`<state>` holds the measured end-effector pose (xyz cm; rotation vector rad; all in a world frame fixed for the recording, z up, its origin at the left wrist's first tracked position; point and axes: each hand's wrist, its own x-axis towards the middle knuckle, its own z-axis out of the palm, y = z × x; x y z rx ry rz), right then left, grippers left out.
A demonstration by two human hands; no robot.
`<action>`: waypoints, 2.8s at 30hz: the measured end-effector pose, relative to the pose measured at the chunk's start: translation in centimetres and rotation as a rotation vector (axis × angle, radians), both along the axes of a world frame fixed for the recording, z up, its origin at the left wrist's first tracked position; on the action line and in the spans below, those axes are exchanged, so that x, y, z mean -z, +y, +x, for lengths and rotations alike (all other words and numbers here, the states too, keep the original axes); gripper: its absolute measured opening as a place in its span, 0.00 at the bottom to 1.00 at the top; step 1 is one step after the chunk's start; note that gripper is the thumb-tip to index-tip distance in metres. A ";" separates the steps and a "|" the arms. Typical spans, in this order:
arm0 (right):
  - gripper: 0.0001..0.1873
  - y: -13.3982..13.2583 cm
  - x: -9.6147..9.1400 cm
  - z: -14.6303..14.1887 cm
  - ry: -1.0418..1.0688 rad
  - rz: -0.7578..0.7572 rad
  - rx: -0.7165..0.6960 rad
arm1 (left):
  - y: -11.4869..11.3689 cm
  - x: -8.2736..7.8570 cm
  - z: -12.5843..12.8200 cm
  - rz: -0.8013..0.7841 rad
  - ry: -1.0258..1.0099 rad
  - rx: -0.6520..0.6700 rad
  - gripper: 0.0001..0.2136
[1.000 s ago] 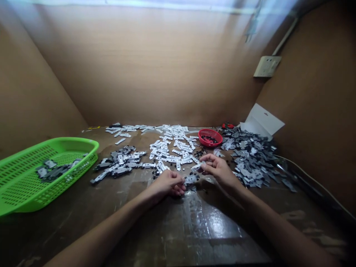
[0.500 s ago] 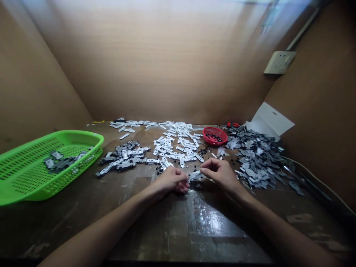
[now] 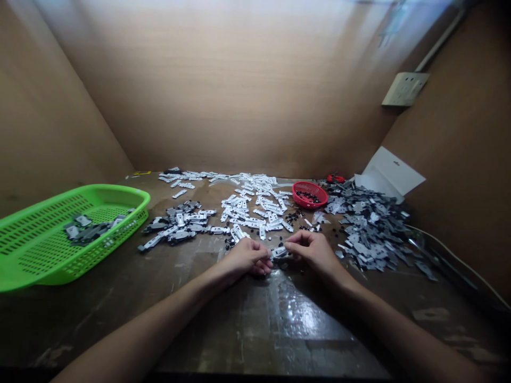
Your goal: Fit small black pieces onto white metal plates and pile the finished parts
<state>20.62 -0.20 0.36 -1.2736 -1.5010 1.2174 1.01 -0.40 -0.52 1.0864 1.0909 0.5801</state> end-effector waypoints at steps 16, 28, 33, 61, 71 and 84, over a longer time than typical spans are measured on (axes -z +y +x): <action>0.17 0.7 0.6 1.1 0.227 -0.296 -0.133 | 0.0 -0.4 0.1 0.137 -0.114 -0.049 0.14; 0.14 0.5 1.4 0.4 0.089 0.042 -0.071 | -0.2 -0.2 0.5 0.212 -0.066 -0.088 0.14; 0.14 1.1 1.2 0.4 -0.149 0.244 -0.070 | 0.2 -0.1 0.4 0.119 -0.074 -0.130 0.11; 0.06 7.2 -0.5 16.1 -0.855 0.239 0.518 | 1.3 -1.1 -0.6 0.046 -0.542 -0.565 0.13; 0.20 2.3 -0.4 2.2 0.346 -0.024 -0.075 | -0.9 -1.0 1.6 0.226 -0.150 -0.049 0.18; 0.16 1.2 0.2 0.8 0.075 -0.036 -0.295 | -0.7 -1.0 1.6 0.223 -0.066 -0.146 0.15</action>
